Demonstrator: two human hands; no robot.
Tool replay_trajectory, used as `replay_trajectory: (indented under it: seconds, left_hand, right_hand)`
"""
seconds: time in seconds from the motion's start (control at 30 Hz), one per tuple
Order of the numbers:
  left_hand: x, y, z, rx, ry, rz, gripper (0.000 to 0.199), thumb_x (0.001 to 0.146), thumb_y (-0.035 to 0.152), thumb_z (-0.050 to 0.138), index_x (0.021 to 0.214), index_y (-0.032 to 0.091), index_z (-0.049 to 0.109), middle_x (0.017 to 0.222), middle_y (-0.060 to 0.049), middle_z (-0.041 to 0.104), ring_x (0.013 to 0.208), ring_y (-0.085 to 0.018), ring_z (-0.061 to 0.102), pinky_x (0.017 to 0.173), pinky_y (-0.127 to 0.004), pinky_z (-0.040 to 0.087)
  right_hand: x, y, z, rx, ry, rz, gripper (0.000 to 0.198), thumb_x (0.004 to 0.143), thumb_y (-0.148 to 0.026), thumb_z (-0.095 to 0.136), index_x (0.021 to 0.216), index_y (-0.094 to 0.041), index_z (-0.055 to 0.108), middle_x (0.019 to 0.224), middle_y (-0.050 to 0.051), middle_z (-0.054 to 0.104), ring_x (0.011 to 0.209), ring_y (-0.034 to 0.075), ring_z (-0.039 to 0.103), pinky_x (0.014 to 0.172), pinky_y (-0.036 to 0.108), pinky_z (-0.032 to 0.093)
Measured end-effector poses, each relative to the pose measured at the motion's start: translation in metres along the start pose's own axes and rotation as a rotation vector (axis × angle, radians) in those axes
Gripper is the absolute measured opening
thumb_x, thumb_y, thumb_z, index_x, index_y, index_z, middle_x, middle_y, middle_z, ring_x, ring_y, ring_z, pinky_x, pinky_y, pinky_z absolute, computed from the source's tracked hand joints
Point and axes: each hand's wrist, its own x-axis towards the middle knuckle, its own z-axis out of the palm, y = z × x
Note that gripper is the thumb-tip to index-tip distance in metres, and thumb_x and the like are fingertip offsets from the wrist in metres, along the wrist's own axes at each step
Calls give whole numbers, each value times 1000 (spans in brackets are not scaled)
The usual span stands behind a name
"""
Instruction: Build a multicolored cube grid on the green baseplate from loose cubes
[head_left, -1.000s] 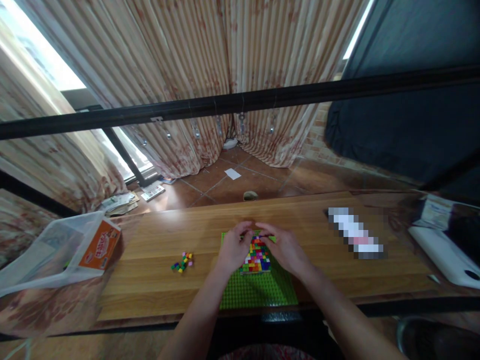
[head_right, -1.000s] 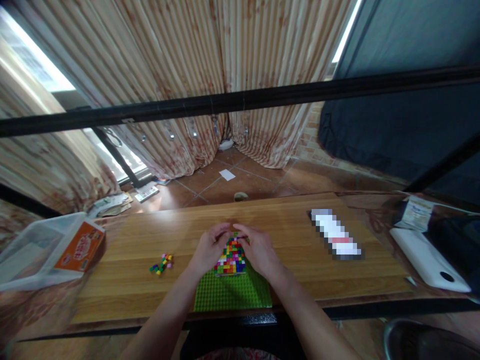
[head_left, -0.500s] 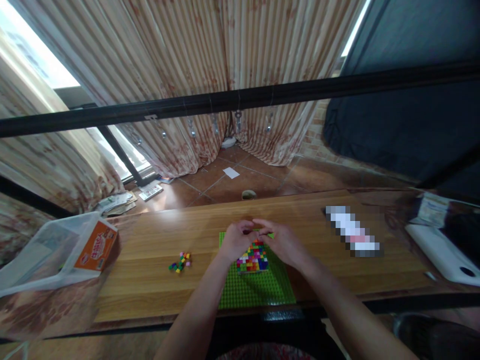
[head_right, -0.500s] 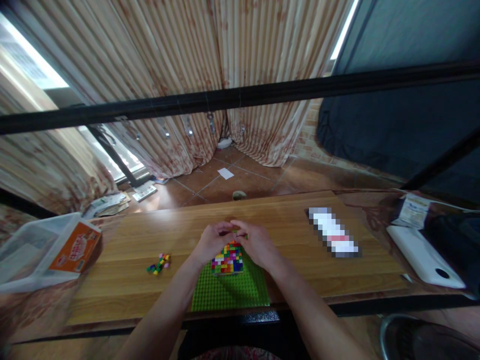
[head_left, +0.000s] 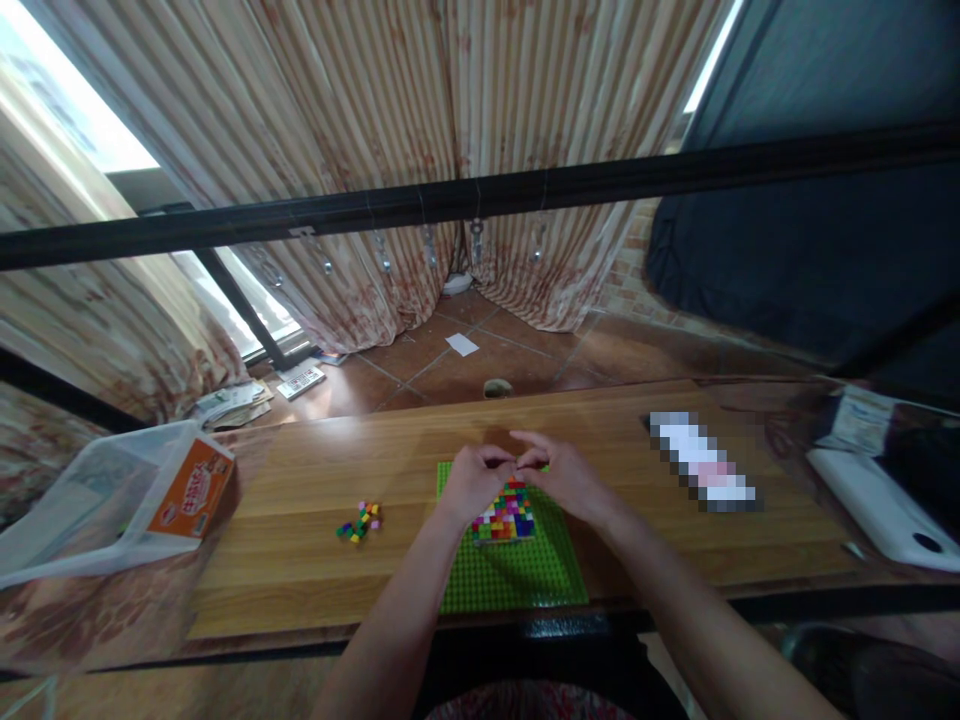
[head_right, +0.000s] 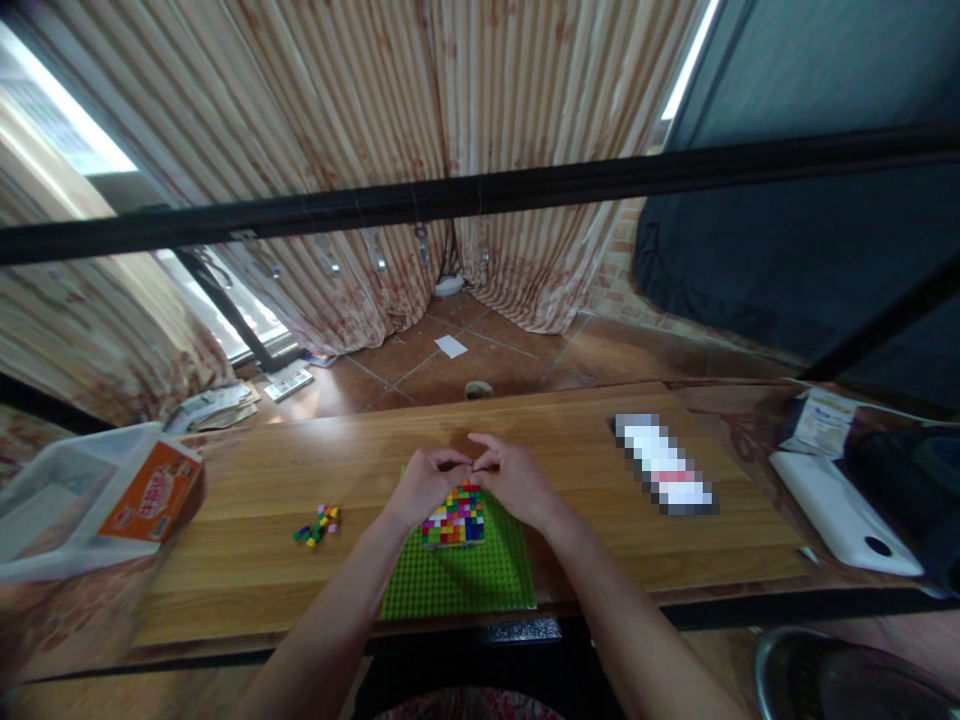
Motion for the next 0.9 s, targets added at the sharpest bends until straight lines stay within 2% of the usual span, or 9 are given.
replay_trajectory:
  seconds: [0.17, 0.3, 0.43, 0.57, 0.67, 0.9]
  left_hand:
    - [-3, -1, 2, -32, -11, 3, 23, 77, 23, 53, 80, 19, 75, 75, 0, 74, 65, -13, 63, 63, -22, 47]
    - [-3, 0, 1, -60, -14, -29, 22, 76, 23, 54, 76, 17, 75, 73, -1, 73, 65, -13, 61, 64, -23, 47]
    - [-4, 1, -2, -68, -74, -49, 26, 77, 29, 53, 70, 14, 72, 64, 1, 66, 59, -11, 54, 59, -21, 42]
    - [-4, -1, -3, -75, -99, -116, 36, 80, 39, 49, 61, 13, 65, 51, 5, 49, 49, -8, 40, 48, -20, 30]
    - [-3, -2, -3, -48, -95, -72, 39, 79, 42, 50, 54, 14, 58, 50, 6, 39, 49, -7, 34, 48, -20, 26]
    - [-5, 2, 3, 6, -39, -51, 32, 76, 35, 52, 52, 14, 57, 50, 6, 39, 51, -7, 35, 49, -21, 26]
  right_hand:
    - [-12, 6, 8, 134, 117, 13, 52, 73, -25, 65, 123, -20, 54, 85, 1, 73, 85, 17, 67, 89, 36, 47]
    - [-22, 25, 17, 351, 342, 87, 44, 74, -37, 65, 113, -17, 60, 88, 6, 73, 81, 19, 68, 79, 35, 51]
    - [-28, 46, 23, 425, 512, 178, 41, 69, -46, 69, 98, -17, 66, 78, 7, 73, 71, 21, 68, 67, 34, 53]
    - [-31, 59, 26, 378, 544, 192, 40, 68, -47, 70, 95, -17, 67, 79, 7, 74, 73, 23, 68, 71, 36, 53]
    - [-32, 65, 28, 331, 533, 166, 39, 72, -47, 67, 97, -17, 67, 84, 9, 74, 78, 24, 69, 76, 39, 53]
    - [-34, 70, 29, 271, 511, 136, 36, 75, -46, 64, 98, -18, 67, 91, 10, 73, 84, 25, 69, 80, 40, 52]
